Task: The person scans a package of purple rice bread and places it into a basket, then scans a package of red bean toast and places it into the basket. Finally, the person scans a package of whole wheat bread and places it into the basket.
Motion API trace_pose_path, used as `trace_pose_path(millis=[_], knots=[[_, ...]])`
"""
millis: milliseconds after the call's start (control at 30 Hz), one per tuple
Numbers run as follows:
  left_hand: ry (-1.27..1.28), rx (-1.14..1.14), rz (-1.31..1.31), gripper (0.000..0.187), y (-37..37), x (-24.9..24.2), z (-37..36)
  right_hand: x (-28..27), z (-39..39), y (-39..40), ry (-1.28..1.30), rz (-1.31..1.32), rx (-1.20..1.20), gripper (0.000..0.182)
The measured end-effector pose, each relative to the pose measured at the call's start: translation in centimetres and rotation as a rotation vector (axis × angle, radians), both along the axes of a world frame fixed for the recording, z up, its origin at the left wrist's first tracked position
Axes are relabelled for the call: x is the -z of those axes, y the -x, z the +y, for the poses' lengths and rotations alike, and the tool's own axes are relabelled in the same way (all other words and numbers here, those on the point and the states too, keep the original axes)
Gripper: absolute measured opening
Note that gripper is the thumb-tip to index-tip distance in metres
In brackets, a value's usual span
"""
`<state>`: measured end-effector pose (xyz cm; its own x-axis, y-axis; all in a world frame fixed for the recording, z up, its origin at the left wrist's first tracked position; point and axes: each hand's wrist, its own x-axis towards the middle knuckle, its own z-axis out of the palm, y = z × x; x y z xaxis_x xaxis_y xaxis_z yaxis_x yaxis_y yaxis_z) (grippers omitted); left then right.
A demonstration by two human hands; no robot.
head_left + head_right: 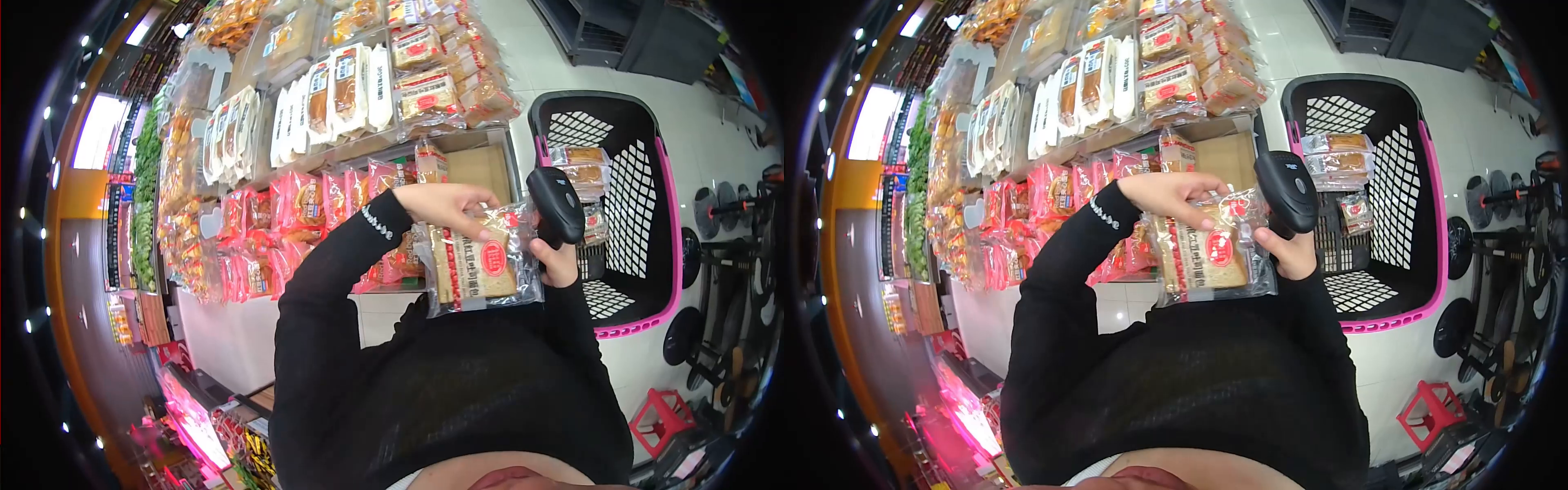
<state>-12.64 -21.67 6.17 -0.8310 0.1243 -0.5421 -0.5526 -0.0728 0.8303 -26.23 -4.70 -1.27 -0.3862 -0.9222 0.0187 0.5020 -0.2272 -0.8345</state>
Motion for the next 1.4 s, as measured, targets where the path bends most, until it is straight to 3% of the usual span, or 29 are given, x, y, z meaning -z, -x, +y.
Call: trace_pose_path(millis=[67, 200, 267, 333, 400, 467, 500, 533, 600, 633, 800, 1000, 1067, 1133, 1267, 1333, 1400], knots=[[-0.039, -0.047, -0.008, 0.046, -0.2, 1.2, 0.3, 0.1, 0.1, 0.0, -0.074, -0.008, -0.044, 0.06], [-0.158, -0.235, 0.073, 0.041, -1.2, 1.9, 0.8, 0.4, 0.3, 0.2, -0.143, 0.025, -0.072, 0.05], [-0.104, -0.23, 0.067, 0.039, -2.3, 2.4, 1.4, 1.1, 0.8, 0.3, -0.199, 0.192, 0.003, 0.045], [-0.338, -0.529, 0.083, 0.04, -3.5, 2.9, 2.8, 0.9, 1.0, -0.1, -0.22, 0.145, 0.041, 0.042], [-0.413, -0.563, 0.091, 0.042, -4.9, 3.5, 3.6, 0.8, 1.3, -0.1, -0.242, 0.1, 0.079, 0.038], [-0.602, -0.736, 0.218, 0.048, -6.1, 3.9, 5.0, 0.7, 1.5, 0.0, -0.257, -0.02, 0.014, 0.036], [-0.576, -0.791, 0.24, 0.059, -6.3, 3.9, 5.8, 0.5, 1.5, -0.1, -0.259, -0.022, 0.019, 0.036], [-0.578, -0.788, 0.237, 0.059, -6.5, 3.6, 6.7, 0.3, 1.4, -0.2, -0.246, -0.078, 0.051, 0.034], [-1.014, -0.966, 0.373, 0.062, -6.3, 3.2, 8.6, 0.0, 1.0, -0.4, -0.233, -0.134, 0.086, 0.033], [-1.003, -0.922, 0.408, 0.073, -6.5, 4.2, 9.2, -0.1, 0.6, -0.4, -0.213, -0.113, 0.144, 0.033], [-0.95, -0.895, 0.57, 0.081, -7.2, 5.1, 9.7, -0.6, -0.5, -1.5, -0.227, -0.229, 0.307, 0.033], [-0.96, -1.269, 0.754, 0.087, -5.8, 4.7, 10.9, -1.8, -0.9, -2.9, -0.134, -0.306, 0.368, 0.034], [-0.975, -1.205, 0.824, 0.08, -5.0, 4.4, 11.2, -2.0, -0.8, -3.5, -0.154, -0.399, 0.366, 0.039], [-0.703, -1.375, 0.737, 0.069, -4.6, 4.8, 11.6, -2.2, -0.7, -3.9, -0.11, -0.38, 0.383, 0.041], [-0.632, -1.322, 0.744, 0.059, -4.2, 4.6, 11.2, -1.6, 0.2, -4.1, -0.062, -0.233, 0.29, 0.039], [-0.648, -1.339, 0.722, 0.054, -4.0, 3.7, 10.4, -1.0, 0.6, -4.0, 0.03, 0.02, 0.239, 0.038], [-0.502, -1.377, 0.673, 0.046, -4.4, 3.2, 8.2, -1.2, 0.9, -4.1, -0.062, 0.025, 0.339, 0.035]])
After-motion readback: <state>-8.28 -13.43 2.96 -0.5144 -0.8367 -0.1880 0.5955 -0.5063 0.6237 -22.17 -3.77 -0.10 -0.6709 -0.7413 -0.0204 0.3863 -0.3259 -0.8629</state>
